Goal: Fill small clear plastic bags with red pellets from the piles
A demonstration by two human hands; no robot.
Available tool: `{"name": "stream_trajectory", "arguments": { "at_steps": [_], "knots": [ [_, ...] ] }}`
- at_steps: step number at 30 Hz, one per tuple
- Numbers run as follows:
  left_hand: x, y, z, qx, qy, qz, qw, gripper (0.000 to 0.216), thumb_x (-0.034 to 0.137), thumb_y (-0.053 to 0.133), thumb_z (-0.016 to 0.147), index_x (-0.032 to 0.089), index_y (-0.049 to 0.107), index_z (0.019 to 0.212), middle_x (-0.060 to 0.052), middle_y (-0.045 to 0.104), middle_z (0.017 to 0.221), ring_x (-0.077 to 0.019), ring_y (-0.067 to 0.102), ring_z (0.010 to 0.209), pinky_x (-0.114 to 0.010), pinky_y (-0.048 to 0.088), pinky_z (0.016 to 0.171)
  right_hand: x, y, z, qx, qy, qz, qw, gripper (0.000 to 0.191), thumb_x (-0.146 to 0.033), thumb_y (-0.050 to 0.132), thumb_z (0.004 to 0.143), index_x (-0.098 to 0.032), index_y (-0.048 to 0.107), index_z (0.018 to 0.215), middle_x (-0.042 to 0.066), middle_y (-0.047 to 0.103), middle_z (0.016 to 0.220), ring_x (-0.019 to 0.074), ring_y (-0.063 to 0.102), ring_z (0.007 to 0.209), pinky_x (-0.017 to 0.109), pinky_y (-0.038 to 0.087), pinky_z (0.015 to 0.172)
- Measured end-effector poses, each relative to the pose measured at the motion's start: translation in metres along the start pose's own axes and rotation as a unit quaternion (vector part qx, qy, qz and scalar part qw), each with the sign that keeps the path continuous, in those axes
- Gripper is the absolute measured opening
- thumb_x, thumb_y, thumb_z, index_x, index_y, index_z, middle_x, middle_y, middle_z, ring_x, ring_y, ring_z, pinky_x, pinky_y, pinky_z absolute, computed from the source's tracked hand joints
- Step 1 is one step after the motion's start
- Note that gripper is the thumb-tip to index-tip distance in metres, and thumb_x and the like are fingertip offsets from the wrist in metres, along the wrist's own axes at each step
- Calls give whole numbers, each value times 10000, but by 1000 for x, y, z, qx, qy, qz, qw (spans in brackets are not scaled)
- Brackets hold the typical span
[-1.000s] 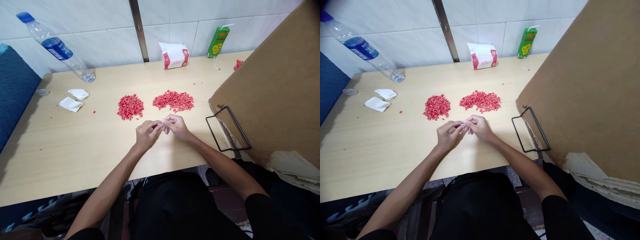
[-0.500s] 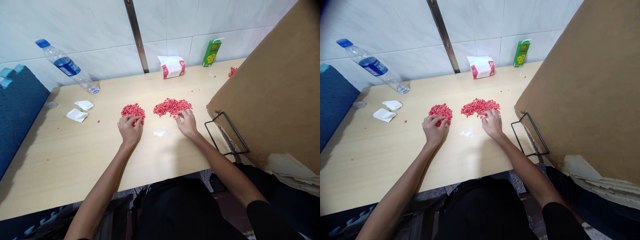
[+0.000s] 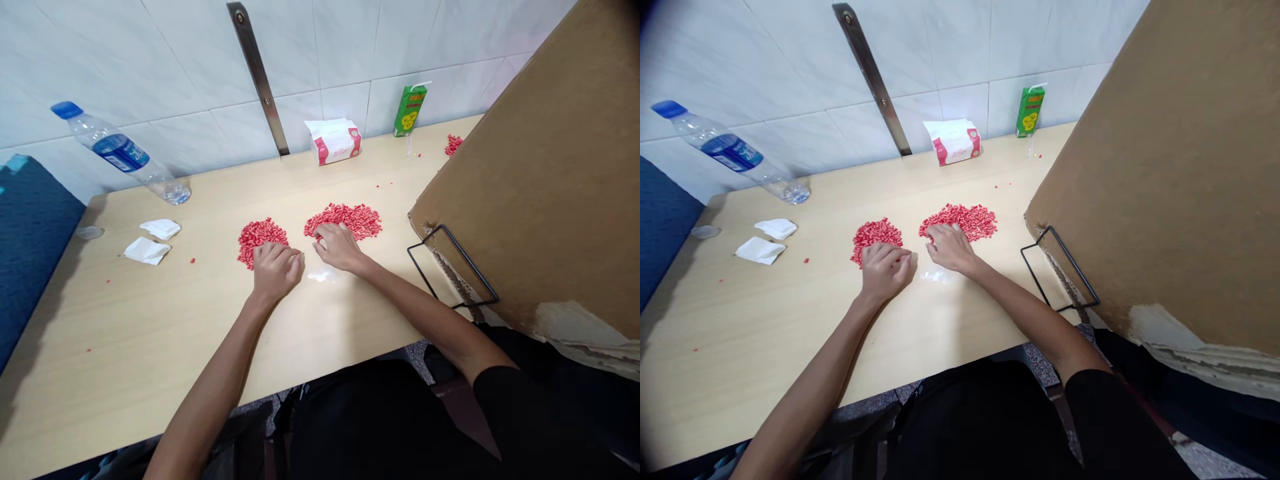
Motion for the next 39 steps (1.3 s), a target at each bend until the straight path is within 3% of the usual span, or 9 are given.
{"name": "stream_trajectory", "arguments": {
  "at_steps": [9,12,17,25,29,32,35,39],
  "knots": [
    [11,12,-7,-178,17,-108,978,249,417,636,794,239,691,959,-52,660,1006,-236,512,943,-419,337,844,1,6,-1,-17,0,-83,996,154,-267,494,945,-163,606,966,86,684,991,238,570,938,382,318,829],
    [12,16,-11,-209,19,-120,970,279,446,650,789,247,695,979,-54,650,1036,-241,502,978,-417,344,860,2,6,-3,5,-5,-86,996,209,-270,439,976,-153,612,977,90,689,970,233,570,925,378,315,821],
    [15,20,-12,-204,18,-132,970,200,399,581,870,235,695,878,-44,671,965,-209,524,915,-401,351,844,4,-1,-10,67,-10,-48,997,300,-259,341,1007,-157,623,1013,86,692,933,211,578,885,347,339,825],
    [18,24,-12,-204,13,-151,967,188,321,516,911,207,631,816,-54,674,907,-205,551,879,-389,357,810,8,-12,-23,121,59,40,990,308,-270,336,996,-163,621,1041,95,694,960,195,613,880,297,423,830],
    [15,20,-12,-175,-26,-187,966,183,291,476,919,201,602,822,-64,655,912,-208,552,890,-392,388,831,7,-15,-40,151,104,146,972,281,-293,359,981,-172,601,1057,103,700,1001,188,649,903,298,472,840],
    [13,16,-12,-139,-65,-225,962,166,265,445,920,198,559,819,-62,623,887,-196,549,872,-375,421,821,9,-14,-55,168,154,254,940,236,-328,411,958,-202,583,1058,79,704,996,167,674,861,284,507,795],
    [13,15,-13,-116,-98,-259,954,160,268,433,922,201,533,816,-59,594,886,-188,549,870,-353,445,811,7,-11,-64,158,178,342,909,210,-328,476,917,-202,594,1036,66,709,940,154,679,806,273,526,751],
    [15,15,-14,-89,-128,-276,948,161,278,422,924,204,513,815,-59,576,877,-188,549,868,-348,458,801,-5,-2,-64,66,159,402,899,163,-265,535,853,-178,633,950,33,704,807,127,657,672,248,523,661]
  ]
}}
Point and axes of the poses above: each hand's wrist, its own z-axis towards the middle knuckle, its own y-axis out of the palm, x = y × z, the point moved 7 cm from there along z, towards the middle knuckle
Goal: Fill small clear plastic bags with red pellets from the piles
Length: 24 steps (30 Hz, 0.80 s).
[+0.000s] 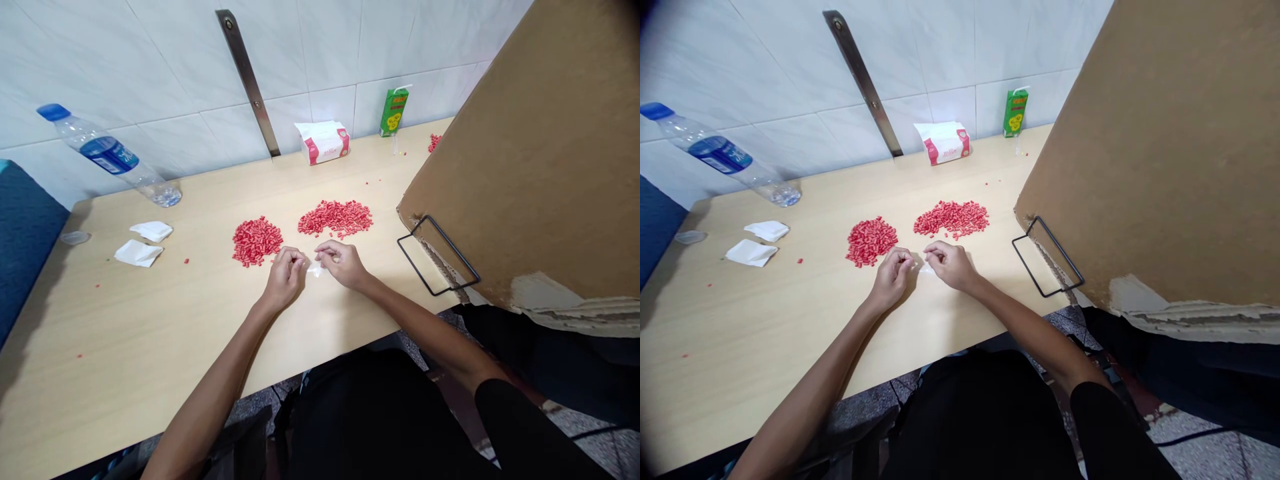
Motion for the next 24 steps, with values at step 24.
{"name": "stream_trajectory", "arguments": {
  "at_steps": [24],
  "knots": [
    [11,-2,-8,73,13,-7,997,207,279,492,921,195,673,976,-49,701,880,-169,634,832,-322,502,786,3,20,0,-116,71,201,970,239,-394,634,815,-156,646,838,19,683,739,111,660,610,248,554,610]
  ]
}}
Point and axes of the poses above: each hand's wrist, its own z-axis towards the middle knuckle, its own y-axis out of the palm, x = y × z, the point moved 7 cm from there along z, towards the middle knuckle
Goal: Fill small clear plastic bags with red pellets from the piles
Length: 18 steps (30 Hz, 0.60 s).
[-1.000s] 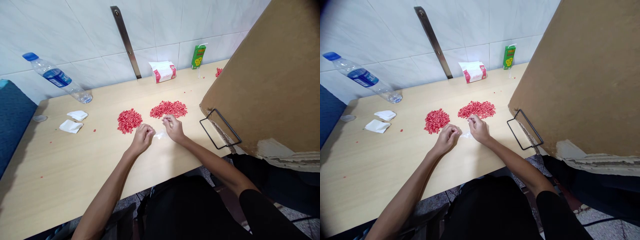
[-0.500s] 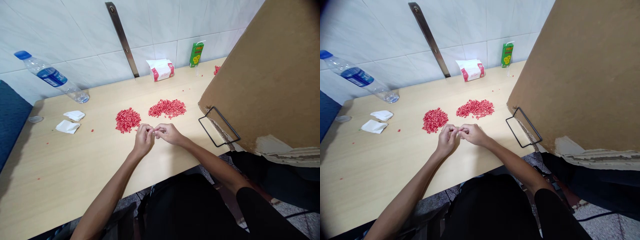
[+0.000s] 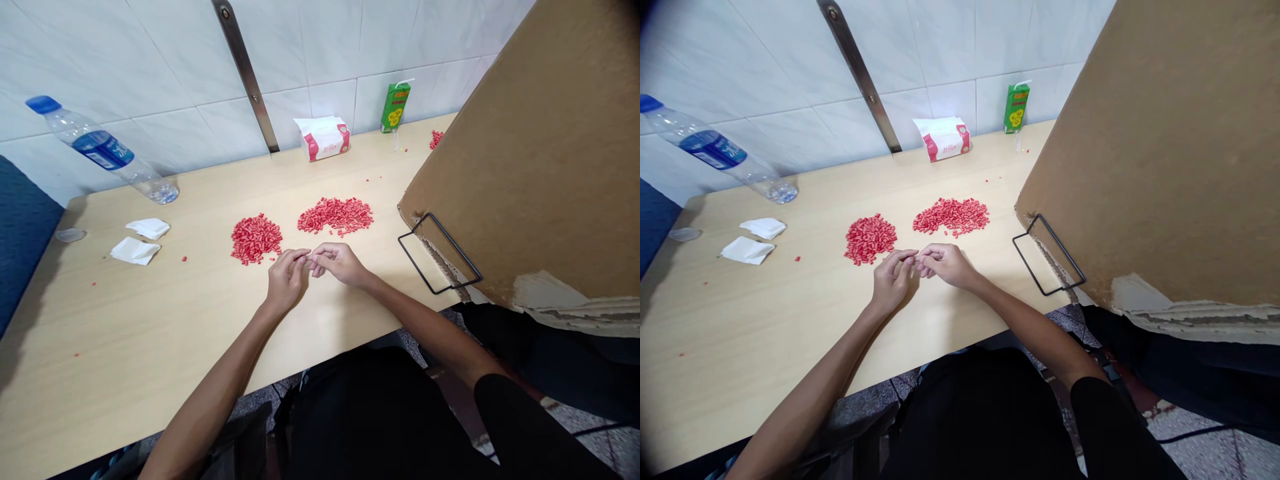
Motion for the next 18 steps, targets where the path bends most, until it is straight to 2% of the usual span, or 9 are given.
{"name": "stream_trajectory", "arguments": {
  "at_steps": [4,8,13,18],
  "knots": [
    [-4,3,-1,-21,-20,-28,999,223,315,530,907,207,698,1006,-44,714,872,-165,649,802,-315,521,768,0,1,1,-12,16,22,1000,290,-440,662,789,-153,634,816,23,686,730,119,665,601,250,552,586],
    [-4,1,-1,-8,-14,-12,1000,192,318,580,879,215,713,969,-38,731,883,-166,662,803,-318,530,777,0,-1,0,2,13,8,1000,270,-416,669,782,-149,633,796,19,683,708,109,651,578,238,545,574],
    [6,-1,0,-4,49,45,998,198,283,540,899,211,712,967,-49,740,904,-171,670,834,-321,526,783,0,-3,0,11,-2,-37,999,172,-320,625,809,-151,652,819,14,689,716,98,648,592,230,545,598],
    [15,-4,1,-2,93,81,992,185,248,530,896,200,705,865,-43,737,808,-168,667,774,-305,517,740,1,-3,-1,14,3,-60,998,158,-303,619,815,-146,638,799,22,693,728,103,656,600,233,544,602]
  ]
}}
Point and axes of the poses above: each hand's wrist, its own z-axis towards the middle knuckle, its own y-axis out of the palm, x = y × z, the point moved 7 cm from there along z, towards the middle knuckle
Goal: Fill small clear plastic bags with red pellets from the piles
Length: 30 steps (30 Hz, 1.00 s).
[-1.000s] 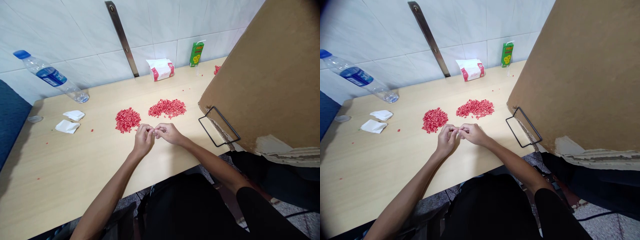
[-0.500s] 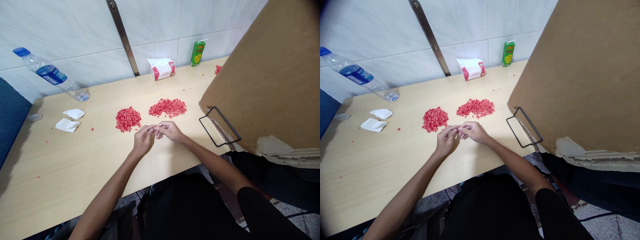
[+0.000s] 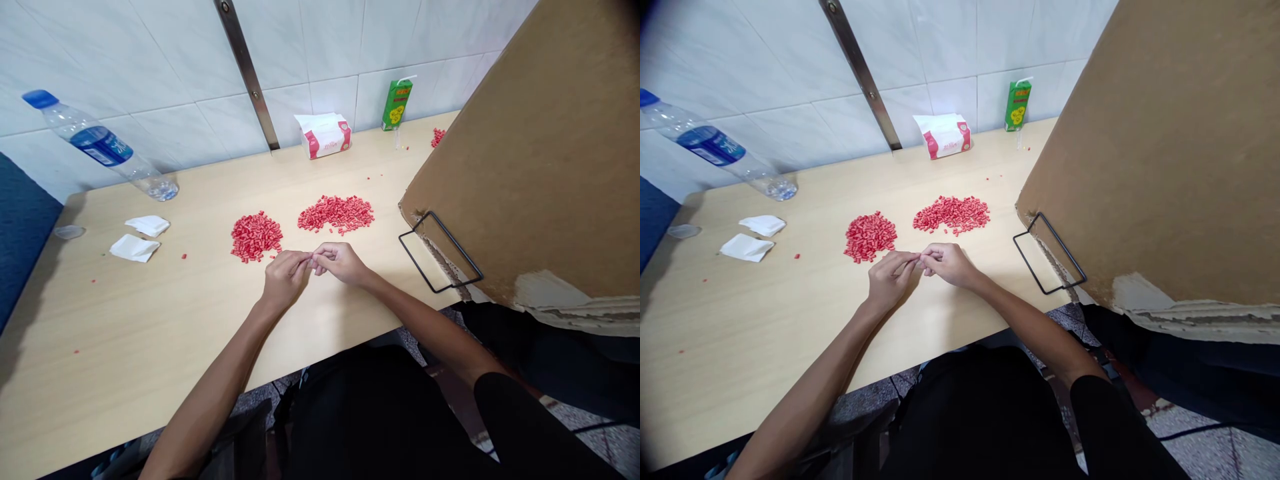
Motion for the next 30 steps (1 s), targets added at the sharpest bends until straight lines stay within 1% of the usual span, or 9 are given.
{"name": "stream_trajectory", "arguments": {
  "at_steps": [3,6,9,11,14,18,21,25,30],
  "knots": [
    [-3,0,1,-5,-29,-10,1000,163,251,545,877,195,690,828,-39,730,800,-167,664,762,-303,516,745,-2,2,0,-11,3,9,1000,216,-362,658,802,-150,619,800,25,693,734,111,662,613,241,547,615],
    [-16,1,-2,8,-118,-63,991,126,270,581,849,191,679,842,-36,726,830,-167,667,765,-304,522,751,-1,6,1,-33,20,65,997,309,-452,672,794,-158,586,834,29,695,731,124,674,621,257,553,626],
    [-28,5,-7,27,-200,-167,965,151,318,621,819,178,667,856,-42,715,822,-170,671,766,-304,532,736,2,10,3,-52,54,131,989,364,-493,684,779,-166,552,872,27,702,729,128,677,603,271,556,627],
    [-32,8,-8,40,-232,-224,946,186,347,638,805,168,654,853,-47,704,811,-168,668,765,-299,534,728,3,11,3,-59,69,163,982,381,-484,714,756,-167,543,881,27,710,737,129,682,612,276,557,640],
    [-32,8,-8,57,-239,-257,935,202,355,653,795,160,645,849,-43,689,806,-159,656,773,-291,524,746,2,9,4,-54,62,193,978,384,-440,768,712,-160,558,871,30,720,763,131,691,646,255,544,634],
    [-29,7,-7,70,-210,-252,942,180,339,682,781,164,666,825,-37,670,821,-152,625,807,-285,496,780,-1,5,3,-37,47,196,979,349,-390,797,687,-151,596,841,16,715,738,107,659,580,210,499,540],
    [-29,10,-8,65,-222,-280,932,187,356,691,776,174,671,811,-36,657,817,-155,615,791,-291,496,759,0,5,2,-37,65,200,977,350,-423,790,687,-140,617,799,5,697,685,97,632,511,201,471,481],
    [-26,16,-7,45,-229,-324,917,203,391,687,782,189,674,791,-43,644,824,-166,608,807,-305,496,767,0,9,0,-54,87,221,970,348,-439,771,711,-126,634,771,14,699,685,100,657,540,190,482,496],
    [-25,17,-8,53,-240,-367,897,228,414,711,766,190,678,782,-37,622,831,-155,590,806,-294,488,764,6,10,-1,-43,108,259,959,377,-402,834,636,-138,613,791,17,722,686,108,672,545,171,477,473]
  ]
}}
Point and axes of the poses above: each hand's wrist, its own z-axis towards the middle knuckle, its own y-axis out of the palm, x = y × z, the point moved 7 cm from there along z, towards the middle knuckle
